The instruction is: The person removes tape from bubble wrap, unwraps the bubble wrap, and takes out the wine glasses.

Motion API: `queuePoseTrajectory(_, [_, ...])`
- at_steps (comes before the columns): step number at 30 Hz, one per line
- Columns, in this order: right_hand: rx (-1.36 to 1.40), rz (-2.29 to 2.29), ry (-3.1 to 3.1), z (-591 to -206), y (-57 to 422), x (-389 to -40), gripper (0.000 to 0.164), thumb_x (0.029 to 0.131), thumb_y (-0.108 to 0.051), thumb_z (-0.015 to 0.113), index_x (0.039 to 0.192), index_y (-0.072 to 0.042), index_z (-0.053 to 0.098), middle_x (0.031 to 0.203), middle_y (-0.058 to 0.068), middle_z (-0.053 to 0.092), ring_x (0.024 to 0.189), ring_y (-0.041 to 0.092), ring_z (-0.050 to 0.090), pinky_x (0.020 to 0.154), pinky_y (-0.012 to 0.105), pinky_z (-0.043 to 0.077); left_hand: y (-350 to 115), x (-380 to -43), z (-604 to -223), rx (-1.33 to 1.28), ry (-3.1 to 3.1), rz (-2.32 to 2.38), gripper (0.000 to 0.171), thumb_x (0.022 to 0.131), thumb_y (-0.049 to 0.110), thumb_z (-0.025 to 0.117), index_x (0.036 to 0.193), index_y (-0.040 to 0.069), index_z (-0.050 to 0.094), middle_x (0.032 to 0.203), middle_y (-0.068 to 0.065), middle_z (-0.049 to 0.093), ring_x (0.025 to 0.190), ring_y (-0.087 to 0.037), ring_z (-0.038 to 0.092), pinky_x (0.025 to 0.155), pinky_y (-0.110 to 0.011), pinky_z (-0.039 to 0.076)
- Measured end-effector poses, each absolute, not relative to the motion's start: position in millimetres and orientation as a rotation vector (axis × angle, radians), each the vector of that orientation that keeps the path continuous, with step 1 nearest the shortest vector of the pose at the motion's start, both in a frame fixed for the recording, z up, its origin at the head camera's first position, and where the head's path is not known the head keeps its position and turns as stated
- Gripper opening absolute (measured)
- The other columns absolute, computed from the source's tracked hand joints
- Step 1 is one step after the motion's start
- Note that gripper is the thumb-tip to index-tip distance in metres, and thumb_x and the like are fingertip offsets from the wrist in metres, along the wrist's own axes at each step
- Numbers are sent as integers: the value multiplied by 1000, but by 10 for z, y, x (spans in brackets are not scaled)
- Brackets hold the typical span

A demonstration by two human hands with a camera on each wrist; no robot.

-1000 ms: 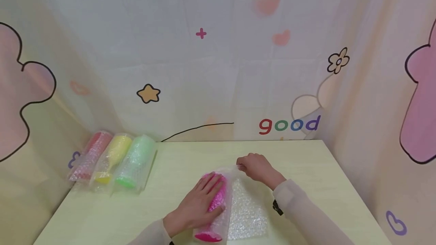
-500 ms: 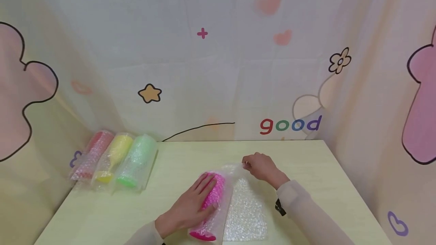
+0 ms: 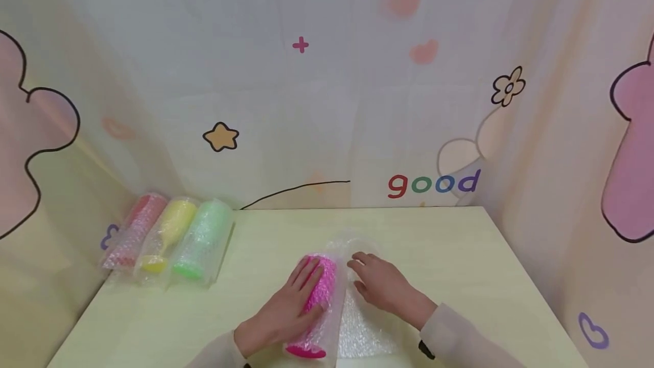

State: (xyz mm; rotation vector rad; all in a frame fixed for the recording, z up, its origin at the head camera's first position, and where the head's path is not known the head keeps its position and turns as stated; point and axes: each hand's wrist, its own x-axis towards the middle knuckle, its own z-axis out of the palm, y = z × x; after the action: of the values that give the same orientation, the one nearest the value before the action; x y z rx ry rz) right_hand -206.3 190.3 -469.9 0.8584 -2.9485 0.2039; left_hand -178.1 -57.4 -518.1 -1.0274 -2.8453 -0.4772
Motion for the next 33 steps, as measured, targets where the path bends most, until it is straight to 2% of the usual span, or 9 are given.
queuePoseTrajectory(5, [901, 365, -3175, -4857, 1933, -1997, 80, 83, -37, 77, 149, -9, 40, 158, 14, 34, 140, 37, 42, 108, 53, 43, -575, -1785, -5126, -1019, -2870, -454, 75, 101, 53, 36, 158, 9, 17, 167, -8, 7, 154, -34, 7, 123, -44, 21])
queuePoseTrajectory(8, [910, 462, -3199, -4938, 1942, -2014, 93, 79, -47, 78, 152, -10, 34, 163, 15, 24, 146, 39, 32, 110, 55, 40, -587, -1783, -5118, -1006, -2881, -478, 75, 100, 52, 39, 158, 8, 17, 167, -8, 8, 154, -35, 7, 123, -45, 22])
queuePoseTrajectory(11, [912, 487, -3225, -5015, 1970, -2024, 102, 75, -56, 78, 153, -10, 32, 164, 16, 18, 149, 39, 24, 112, 56, 38, -572, -1777, -5099, -1017, -2885, -531, 76, 100, 51, 41, 157, 7, 18, 167, -10, 9, 154, -35, 6, 122, -46, 24])
queuePoseTrajectory(19, [945, 368, -3251, -5144, 2114, -2039, 100, 78, -69, 66, 153, -10, 34, 164, 16, 20, 150, 37, 23, 114, 54, 35, -528, -1783, -5070, -1026, -2903, -500, 76, 100, 52, 42, 158, 9, 17, 167, -8, 8, 154, -33, 5, 121, -44, 26])
queuePoseTrajectory(29, [975, 380, -3227, -5075, 2351, -2002, 99, 77, -66, 69, 151, -9, 38, 162, 17, 25, 147, 39, 28, 110, 56, 39, -415, -1779, -4972, -1100, -2859, -375, 74, 100, 54, 38, 156, 7, 24, 165, -9, 19, 154, -33, 12, 124, -44, 21])
queuePoseTrajectory(33, [964, 407, -3227, -5074, 2419, -2011, 99, 75, -66, 70, 150, -10, 39, 162, 16, 27, 146, 40, 31, 108, 57, 41, -327, -1800, -4867, -1103, -2846, -331, 73, 99, 56, 39, 155, 10, 29, 164, -7, 22, 154, -32, 11, 123, -47, 23])
